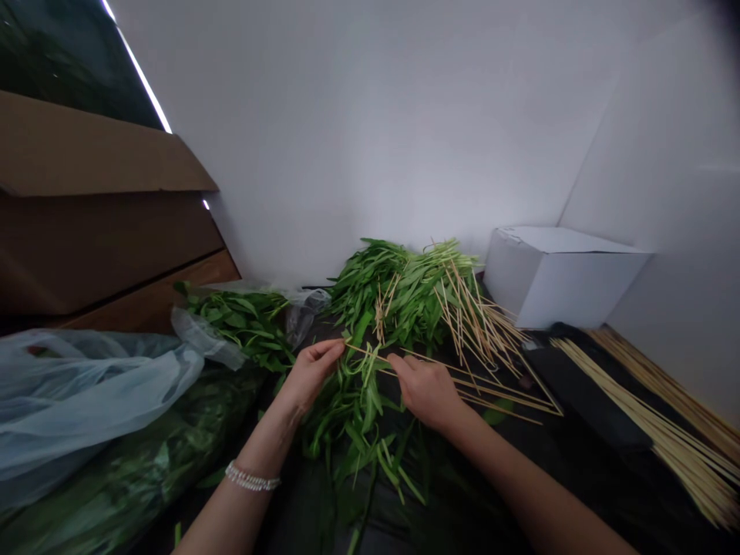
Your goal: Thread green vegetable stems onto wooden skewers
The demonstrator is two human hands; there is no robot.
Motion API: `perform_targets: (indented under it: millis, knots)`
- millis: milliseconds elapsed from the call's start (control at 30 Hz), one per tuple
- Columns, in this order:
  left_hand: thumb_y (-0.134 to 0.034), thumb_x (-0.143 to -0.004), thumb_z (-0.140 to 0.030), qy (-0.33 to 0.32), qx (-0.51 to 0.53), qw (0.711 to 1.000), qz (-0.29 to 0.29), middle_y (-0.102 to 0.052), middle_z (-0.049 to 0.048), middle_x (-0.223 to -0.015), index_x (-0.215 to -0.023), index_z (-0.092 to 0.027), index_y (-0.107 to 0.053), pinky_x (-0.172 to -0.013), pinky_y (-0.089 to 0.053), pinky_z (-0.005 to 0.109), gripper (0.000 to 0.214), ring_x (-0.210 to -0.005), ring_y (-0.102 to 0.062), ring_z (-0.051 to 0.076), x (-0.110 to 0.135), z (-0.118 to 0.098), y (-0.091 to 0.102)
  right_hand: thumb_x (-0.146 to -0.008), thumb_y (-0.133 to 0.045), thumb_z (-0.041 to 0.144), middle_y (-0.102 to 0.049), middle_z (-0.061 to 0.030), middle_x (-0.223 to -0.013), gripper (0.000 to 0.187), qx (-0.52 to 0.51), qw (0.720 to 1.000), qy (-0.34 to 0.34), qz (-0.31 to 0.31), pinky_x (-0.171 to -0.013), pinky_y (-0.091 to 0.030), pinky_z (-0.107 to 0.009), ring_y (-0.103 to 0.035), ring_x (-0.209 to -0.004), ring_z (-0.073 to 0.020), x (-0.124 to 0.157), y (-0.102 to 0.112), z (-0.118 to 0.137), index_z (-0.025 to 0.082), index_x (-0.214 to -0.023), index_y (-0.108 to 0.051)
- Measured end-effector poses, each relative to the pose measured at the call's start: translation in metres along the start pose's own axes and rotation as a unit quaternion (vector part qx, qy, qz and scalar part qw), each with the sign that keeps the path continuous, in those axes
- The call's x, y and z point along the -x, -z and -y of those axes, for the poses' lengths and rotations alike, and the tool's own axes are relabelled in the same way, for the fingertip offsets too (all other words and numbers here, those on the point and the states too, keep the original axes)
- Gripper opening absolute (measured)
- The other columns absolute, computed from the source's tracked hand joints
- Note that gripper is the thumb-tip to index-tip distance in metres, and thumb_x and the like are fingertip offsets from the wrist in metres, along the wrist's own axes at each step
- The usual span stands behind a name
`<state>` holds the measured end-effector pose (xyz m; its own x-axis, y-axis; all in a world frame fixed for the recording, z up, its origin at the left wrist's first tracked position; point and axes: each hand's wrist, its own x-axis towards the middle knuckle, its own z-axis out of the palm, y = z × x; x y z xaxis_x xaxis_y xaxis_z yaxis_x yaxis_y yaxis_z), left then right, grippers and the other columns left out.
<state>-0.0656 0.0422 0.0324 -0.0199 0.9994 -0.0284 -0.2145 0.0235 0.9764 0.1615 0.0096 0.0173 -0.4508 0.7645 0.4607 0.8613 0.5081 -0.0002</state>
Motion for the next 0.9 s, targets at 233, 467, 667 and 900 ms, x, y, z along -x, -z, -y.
perform_targets:
  millis: [233,467,667,900]
  knots:
    - [-0.089,-0.049,-0.031,-0.010,0.063,0.996,-0.058,-0.072,0.0028,-0.071,-0.083,-0.013,-0.075,-0.064,-0.049,0.020,0.041,-0.064,-0.063,0.011,-0.001,-0.008,-0.001,-0.089,-0.043,0.014,-0.068,-0.0042,-0.085,0.035,-0.006,1.000,-0.001,-0.012,-0.057,-0.036,-0.025,-0.062,-0.068,-0.0149,0.000,0.000,0.000,0.019,-0.121,-0.059]
    - [-0.090,-0.049,-0.027,0.012,0.090,0.995,-0.032,-0.072,0.0030,-0.071,-0.080,-0.013,-0.074,-0.061,-0.049,0.020,0.037,-0.063,-0.063,0.011,0.002,-0.008,-0.005,-0.091,-0.041,0.014,-0.067,-0.0034,-0.084,0.036,-0.013,0.999,0.004,-0.034,-0.057,-0.036,-0.025,-0.062,-0.068,-0.0143,0.001,-0.002,0.001,0.019,-0.122,-0.058]
    - [-0.089,-0.051,-0.027,0.016,0.092,0.995,-0.020,-0.072,0.0025,-0.071,-0.079,-0.013,-0.073,-0.063,-0.050,0.020,0.035,-0.063,-0.064,0.010,0.003,-0.007,-0.007,-0.091,-0.041,0.014,-0.067,-0.0035,-0.084,0.036,-0.011,0.999,0.003,-0.034,-0.058,-0.036,-0.024,-0.062,-0.068,-0.0144,0.001,-0.003,0.001,0.019,-0.122,-0.058]
    - [-0.089,-0.051,-0.028,0.015,0.085,0.996,-0.027,-0.072,0.0022,-0.070,-0.079,-0.013,-0.073,-0.063,-0.050,0.021,0.036,-0.063,-0.064,0.011,0.005,-0.008,-0.008,-0.090,-0.042,0.014,-0.068,-0.0038,-0.086,0.036,-0.009,1.000,-0.004,-0.021,-0.057,-0.036,-0.024,-0.062,-0.068,-0.0140,0.001,-0.002,0.001,0.020,-0.121,-0.058]
